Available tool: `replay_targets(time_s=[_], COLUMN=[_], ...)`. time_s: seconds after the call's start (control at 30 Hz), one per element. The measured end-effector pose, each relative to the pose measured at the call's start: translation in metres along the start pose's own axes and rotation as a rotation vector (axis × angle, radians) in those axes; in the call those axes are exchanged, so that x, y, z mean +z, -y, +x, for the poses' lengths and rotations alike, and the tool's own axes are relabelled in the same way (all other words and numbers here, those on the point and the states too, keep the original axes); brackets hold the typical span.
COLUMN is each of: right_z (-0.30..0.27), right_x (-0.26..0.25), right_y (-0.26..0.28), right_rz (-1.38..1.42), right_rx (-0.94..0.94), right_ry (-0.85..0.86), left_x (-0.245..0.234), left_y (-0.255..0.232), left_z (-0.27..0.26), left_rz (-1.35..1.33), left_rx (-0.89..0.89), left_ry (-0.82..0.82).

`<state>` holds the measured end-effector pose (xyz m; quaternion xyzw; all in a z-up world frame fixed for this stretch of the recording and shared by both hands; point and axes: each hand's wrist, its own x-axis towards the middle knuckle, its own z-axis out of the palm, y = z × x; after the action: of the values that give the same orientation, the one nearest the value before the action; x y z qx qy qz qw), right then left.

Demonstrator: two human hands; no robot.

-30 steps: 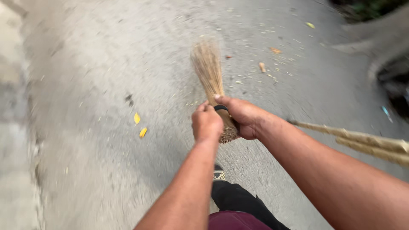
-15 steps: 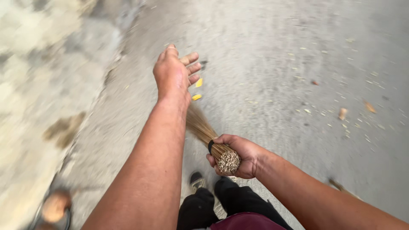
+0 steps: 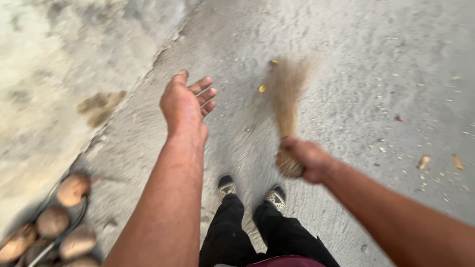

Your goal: The person sweeps dirt and small debris across an outdoor ground surface using a hand broom, moving along a concrete wall and past a pile of coconuts.

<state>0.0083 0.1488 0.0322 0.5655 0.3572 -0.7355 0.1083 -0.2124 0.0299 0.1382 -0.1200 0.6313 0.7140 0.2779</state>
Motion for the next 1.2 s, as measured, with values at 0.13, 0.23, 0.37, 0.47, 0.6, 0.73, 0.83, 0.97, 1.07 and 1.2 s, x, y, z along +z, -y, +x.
replay_targets(time_s=[0.13, 0.23, 0.37, 0.47, 0.6, 0.73, 0.83, 0.97, 1.07, 1.2], right_z=[-0.014, -0.005, 0.019, 0.021, 0.019, 0.005, 0.011, 0.042, 0.054, 0.045], right_x=[0.049, 0.083, 0.094, 0.099, 0.126, 0.164, 0.184, 0.176, 0.158, 0.156], right_y=[-0.021, -0.017, 0.025, 0.049, 0.053, 0.041, 0.044, 0.065, 0.078, 0.077], right_rz=[0.211, 0.294, 0.250, 0.199, 0.069, 0.158, 0.346, 0.378, 0.215, 0.043], right_rx=[0.128, 0.181, 0.083, -0.017, -0.060, 0.012, 0.127, 0.106, -0.032, -0.058], right_ry=[0.195, 0.210, -0.016, -0.192, -0.132, 0.037, 0.118, -0.043, -0.139, -0.202], left_x=[0.012, 0.011, -0.002, -0.023, -0.047, -0.051, -0.055, -0.064, -0.078, -0.088], left_y=[-0.022, -0.047, -0.074, -0.084, -0.093, -0.104, -0.115, -0.126, -0.126, -0.119], left_z=[0.018, 0.035, 0.059, 0.073, 0.090, 0.104, 0.114, 0.124, 0.126, 0.122], left_rz=[-0.017, -0.025, -0.043, 0.027, -0.043, -0.076, -0.089, -0.095, -0.081, -0.060], left_rx=[0.005, 0.024, 0.031, 0.055, 0.003, -0.027, -0.018, 0.016, 0.002, -0.009], left_ry=[0.059, 0.109, 0.131, 0.106, 0.086, 0.088, 0.101, 0.101, 0.072, 0.034])
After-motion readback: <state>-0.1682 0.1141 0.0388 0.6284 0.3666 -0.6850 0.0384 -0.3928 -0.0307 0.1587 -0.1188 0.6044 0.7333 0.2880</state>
